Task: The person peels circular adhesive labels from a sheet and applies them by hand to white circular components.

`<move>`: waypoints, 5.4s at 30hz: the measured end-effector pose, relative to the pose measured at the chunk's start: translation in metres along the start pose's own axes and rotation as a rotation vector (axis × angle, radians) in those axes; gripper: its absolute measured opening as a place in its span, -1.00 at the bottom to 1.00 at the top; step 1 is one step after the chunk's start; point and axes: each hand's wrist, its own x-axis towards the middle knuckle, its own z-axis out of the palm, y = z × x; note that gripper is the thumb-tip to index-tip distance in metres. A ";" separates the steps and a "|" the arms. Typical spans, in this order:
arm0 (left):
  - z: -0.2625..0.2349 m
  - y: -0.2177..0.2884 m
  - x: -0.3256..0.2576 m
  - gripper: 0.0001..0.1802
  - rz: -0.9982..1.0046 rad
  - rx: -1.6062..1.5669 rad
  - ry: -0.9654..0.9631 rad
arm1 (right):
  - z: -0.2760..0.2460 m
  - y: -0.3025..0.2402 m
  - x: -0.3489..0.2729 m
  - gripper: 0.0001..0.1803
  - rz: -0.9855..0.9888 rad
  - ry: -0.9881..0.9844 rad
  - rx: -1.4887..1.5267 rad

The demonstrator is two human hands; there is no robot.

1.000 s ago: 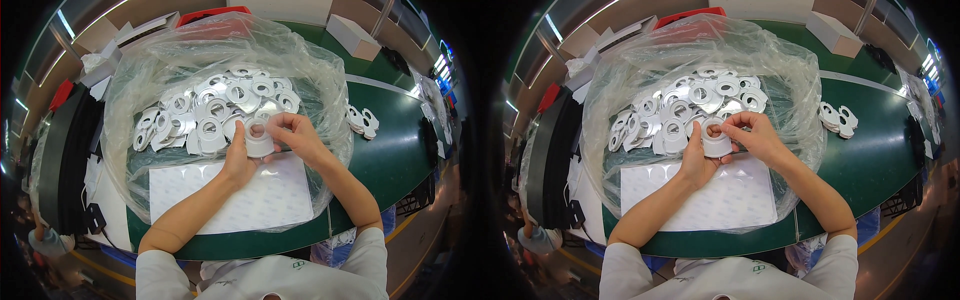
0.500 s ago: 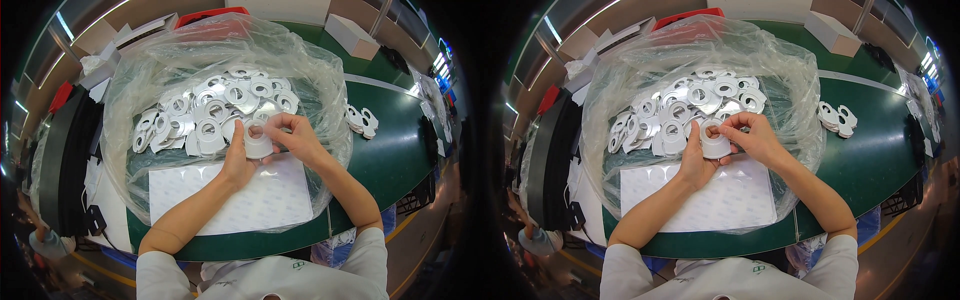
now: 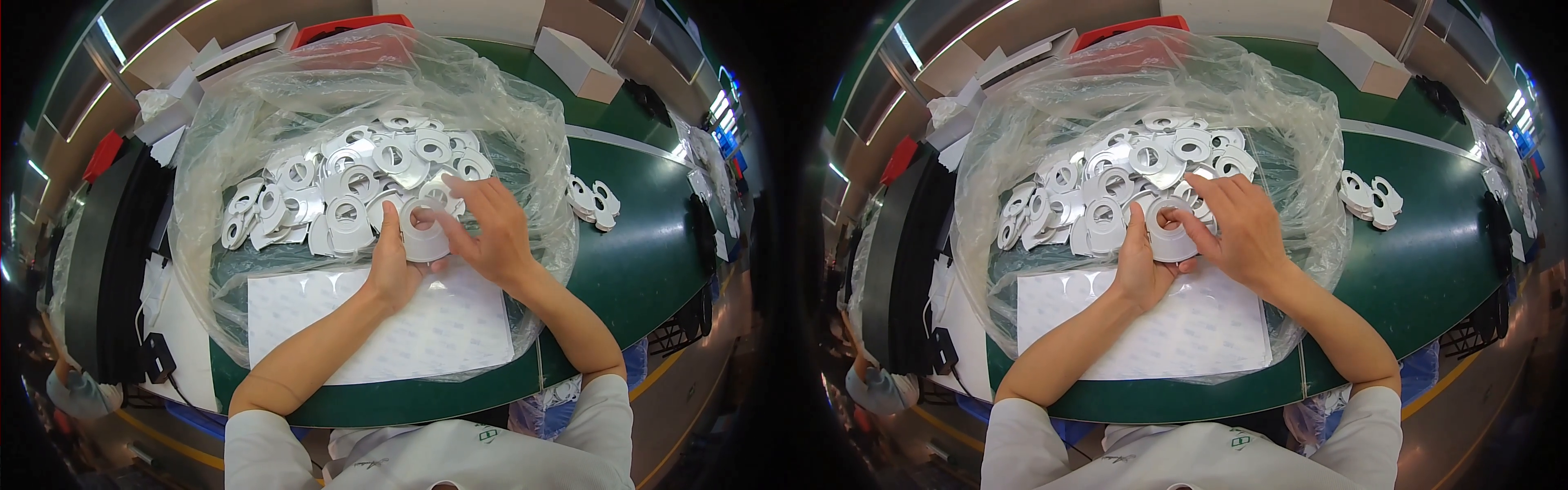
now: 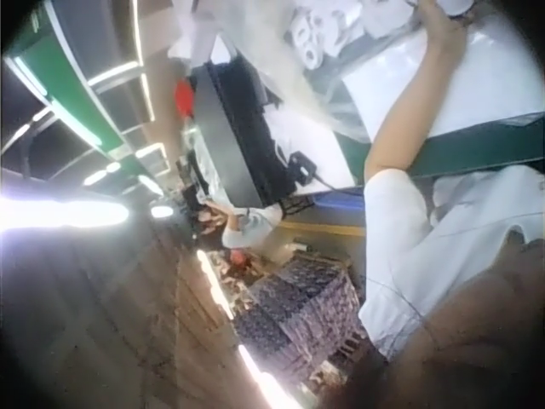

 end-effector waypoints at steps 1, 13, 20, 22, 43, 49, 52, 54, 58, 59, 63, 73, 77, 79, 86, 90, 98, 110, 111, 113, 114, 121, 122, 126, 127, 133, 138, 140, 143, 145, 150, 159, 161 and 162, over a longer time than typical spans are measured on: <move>0.001 0.001 0.000 -0.24 -0.006 0.028 -0.025 | -0.001 0.000 -0.001 -0.77 0.217 -0.080 0.275; 0.005 -0.006 -0.003 -0.02 0.012 0.338 -0.177 | -0.012 -0.002 0.006 -0.78 0.671 -0.316 0.495; 0.003 -0.002 0.000 0.00 -0.044 0.376 -0.202 | -0.027 -0.012 0.005 -0.66 0.278 -0.337 0.052; 0.004 0.000 -0.001 0.00 -0.086 0.334 -0.180 | -0.034 -0.006 0.008 -0.72 0.294 -0.392 0.132; -0.003 0.083 -0.025 -0.48 0.204 2.255 0.538 | -0.088 0.093 0.013 -0.82 0.319 -0.239 -0.420; -0.010 0.069 -0.018 -0.59 0.234 2.288 0.513 | -0.037 -0.043 0.004 -0.71 0.070 -0.892 0.352; 0.003 0.072 -0.021 -0.72 0.336 2.348 0.489 | -0.036 -0.054 -0.008 -0.63 0.055 -1.000 0.288; 0.011 0.075 -0.025 -0.72 0.487 2.253 0.376 | -0.034 -0.052 -0.009 -0.58 0.085 -1.020 0.268; 0.024 0.061 -0.029 -0.62 0.716 1.607 0.030 | -0.027 -0.042 -0.012 -0.59 0.127 -1.049 0.309; 0.028 0.051 -0.027 -0.62 0.722 1.605 0.027 | -0.025 -0.039 -0.012 -0.61 0.123 -1.031 0.341; 0.031 0.014 -0.016 -0.66 0.157 0.269 -0.030 | -0.024 -0.038 -0.009 -0.61 0.180 -1.145 0.358; -0.003 -0.002 0.001 -0.26 -0.122 -0.145 -0.070 | -0.036 -0.069 -0.024 -0.69 -0.026 -0.896 0.202; -0.006 -0.003 0.006 -0.29 -0.150 -0.129 -0.077 | -0.050 -0.081 -0.017 -0.74 -0.230 -0.997 0.153; -0.004 -0.003 0.006 -0.29 -0.138 -0.107 -0.107 | -0.062 -0.076 -0.007 -0.78 -0.223 -0.984 0.378; -0.005 -0.004 0.002 -0.31 -0.161 -0.021 -0.028 | -0.048 -0.013 0.025 -0.86 0.355 -0.425 0.884; -0.002 -0.001 0.001 -0.31 -0.153 -0.024 -0.067 | -0.023 0.008 0.015 -0.86 0.611 -0.494 0.939; -0.001 -0.001 0.000 -0.36 -0.133 -0.045 -0.075 | -0.016 0.023 0.017 -0.85 0.635 -0.212 1.015; -0.004 0.001 -0.001 -0.35 -0.117 -0.103 -0.119 | -0.013 0.013 0.012 -0.84 0.685 -0.378 1.056; -0.003 0.000 -0.001 -0.35 -0.119 -0.103 -0.121 | -0.013 0.010 0.012 -0.83 0.727 -0.445 1.077; -0.001 -0.001 0.000 -0.36 -0.130 -0.066 -0.025 | -0.010 0.011 0.009 -0.83 0.725 -0.449 1.066; -0.002 -0.001 0.000 -0.36 -0.130 -0.066 -0.024 | -0.008 0.011 0.008 -0.84 0.721 -0.455 1.060; -0.002 -0.002 0.000 -0.37 -0.126 -0.030 -0.031 | -0.005 0.008 0.006 -0.79 0.689 -0.411 1.031; -0.002 -0.003 0.000 -0.38 -0.125 -0.031 -0.033 | -0.005 0.010 0.006 -0.79 0.696 -0.414 1.033; -0.003 -0.003 0.001 -0.38 -0.131 -0.037 -0.007 | -0.005 0.010 0.006 -0.79 0.702 -0.419 1.026; -0.004 -0.003 0.001 -0.38 -0.126 -0.042 -0.023 | -0.005 0.010 0.006 -0.79 0.702 -0.419 1.026; -0.003 -0.003 0.000 -0.38 -0.122 -0.038 -0.053 | -0.004 0.011 0.004 -0.79 0.697 -0.413 1.025; -0.004 -0.003 0.000 -0.38 -0.121 -0.038 -0.032 | -0.007 0.006 0.008 -0.78 0.684 -0.427 1.013; -0.002 -0.003 -0.001 -0.38 -0.126 -0.039 -0.007 | -0.008 0.008 0.007 -0.84 0.681 -0.456 0.990; -0.004 -0.004 0.000 -0.37 -0.121 -0.057 -0.045 | -0.005 0.009 0.004 -0.85 0.631 -0.435 0.937; -0.004 -0.004 0.000 -0.38 -0.122 -0.056 -0.036 | -0.004 0.008 0.003 -0.81 0.582 -0.387 0.910; -0.011 -0.008 0.002 -0.40 -0.116 -0.089 -0.042 | -0.008 0.003 0.005 -0.85 0.267 -0.341 0.524; 0.004 -0.004 -0.002 -0.41 -0.094 -0.101 0.050 | -0.008 -0.016 0.002 -0.80 -0.157 -0.128 -0.117; -0.002 -0.007 -0.003 -0.40 -0.059 -0.097 -0.034 | -0.010 -0.017 0.006 -0.79 -0.067 -0.085 -0.088; -0.001 -0.006 -0.003 -0.40 -0.057 -0.097 -0.035 | -0.012 -0.015 0.007 -0.78 0.026 -0.045 -0.064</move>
